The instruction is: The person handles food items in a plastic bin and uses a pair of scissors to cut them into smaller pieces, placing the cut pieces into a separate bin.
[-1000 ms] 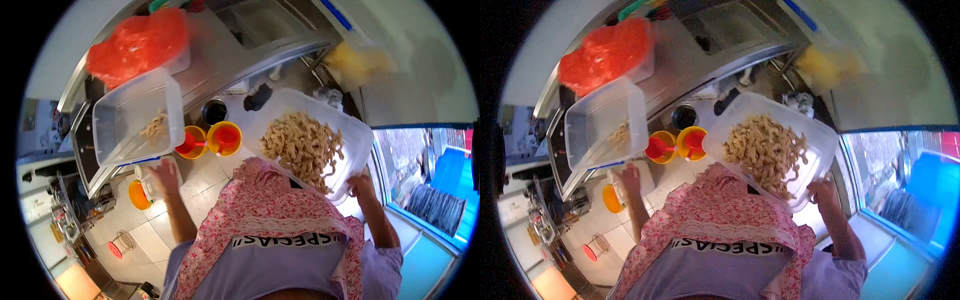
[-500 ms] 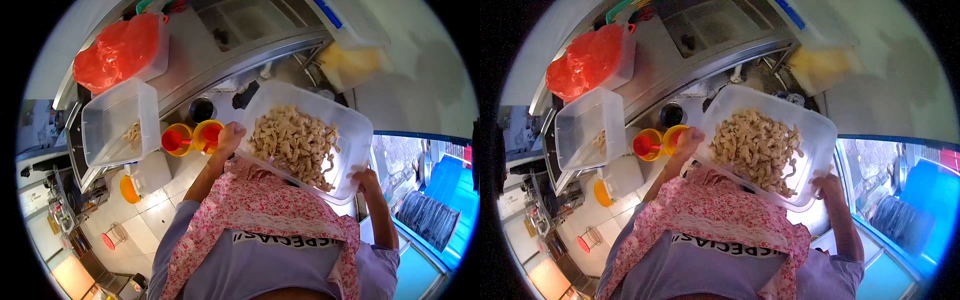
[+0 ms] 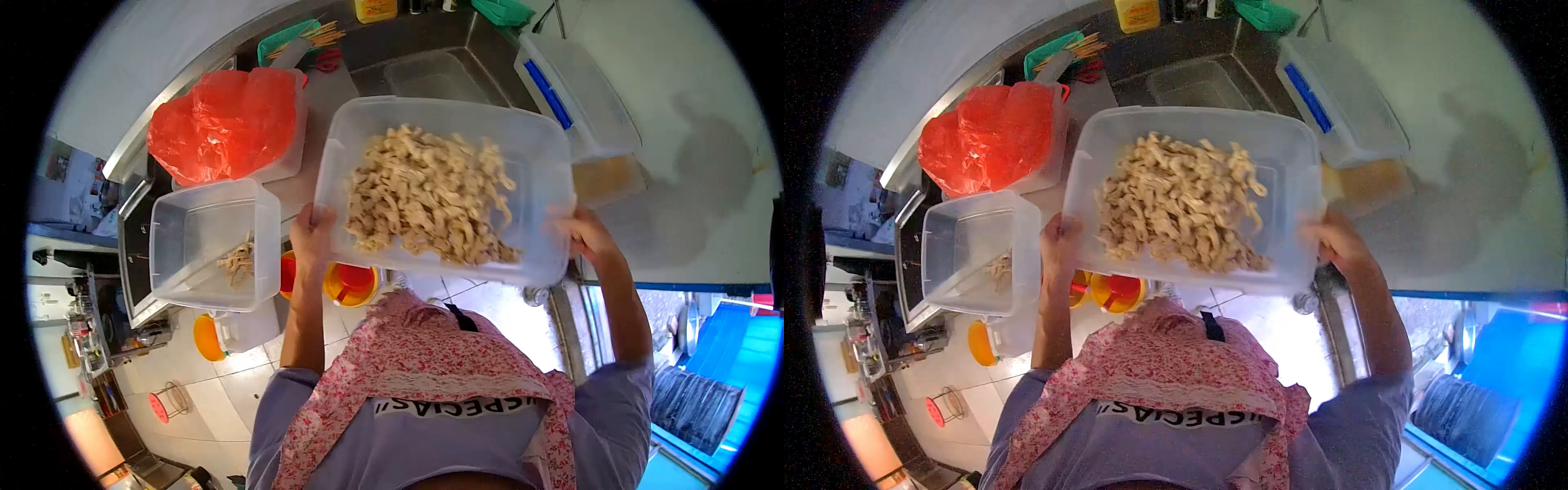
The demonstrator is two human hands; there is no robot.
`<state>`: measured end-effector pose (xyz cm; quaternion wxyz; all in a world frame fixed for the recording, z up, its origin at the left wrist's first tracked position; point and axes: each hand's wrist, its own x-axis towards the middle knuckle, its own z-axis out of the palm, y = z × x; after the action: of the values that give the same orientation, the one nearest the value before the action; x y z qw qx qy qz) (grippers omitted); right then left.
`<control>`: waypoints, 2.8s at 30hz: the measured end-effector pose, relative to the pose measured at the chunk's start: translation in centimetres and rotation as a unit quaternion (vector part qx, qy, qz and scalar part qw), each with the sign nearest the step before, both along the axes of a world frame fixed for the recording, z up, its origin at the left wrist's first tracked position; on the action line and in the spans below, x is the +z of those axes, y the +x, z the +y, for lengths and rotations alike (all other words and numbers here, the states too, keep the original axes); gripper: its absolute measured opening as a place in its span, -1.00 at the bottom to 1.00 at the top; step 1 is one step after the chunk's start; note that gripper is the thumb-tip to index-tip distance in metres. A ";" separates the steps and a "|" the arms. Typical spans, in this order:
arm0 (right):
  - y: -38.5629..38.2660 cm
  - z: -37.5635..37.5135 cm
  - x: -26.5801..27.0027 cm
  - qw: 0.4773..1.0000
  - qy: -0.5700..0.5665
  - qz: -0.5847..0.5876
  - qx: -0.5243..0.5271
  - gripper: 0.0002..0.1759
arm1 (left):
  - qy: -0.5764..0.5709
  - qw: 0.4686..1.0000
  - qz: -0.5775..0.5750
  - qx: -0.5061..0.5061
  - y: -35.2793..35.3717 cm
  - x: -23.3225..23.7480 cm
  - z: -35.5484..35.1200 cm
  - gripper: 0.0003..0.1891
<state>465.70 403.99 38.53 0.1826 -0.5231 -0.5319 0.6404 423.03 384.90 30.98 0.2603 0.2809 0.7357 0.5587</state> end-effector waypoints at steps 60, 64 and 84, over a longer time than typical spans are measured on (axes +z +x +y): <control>-27.4 19.7 -13.2 0.549 0.401 -0.388 0.623 -0.88 | -0.209 0.929 0.238 -0.193 0.1 0.0 14.3 -0.83; -26.7 20.5 -13.8 0.617 0.434 -0.278 0.595 -0.91 | -0.180 0.948 0.127 -0.228 -0.9 0.1 13.5 -0.77; -30.5 18.6 -3.4 0.838 0.268 0.026 0.476 -0.83 | -0.070 0.971 -0.112 -0.200 -1.1 2.3 16.4 -0.79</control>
<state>435.18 422.64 35.10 0.0023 -0.1195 -0.8610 0.4944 421.91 401.34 33.28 0.4661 0.3390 0.6683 0.4704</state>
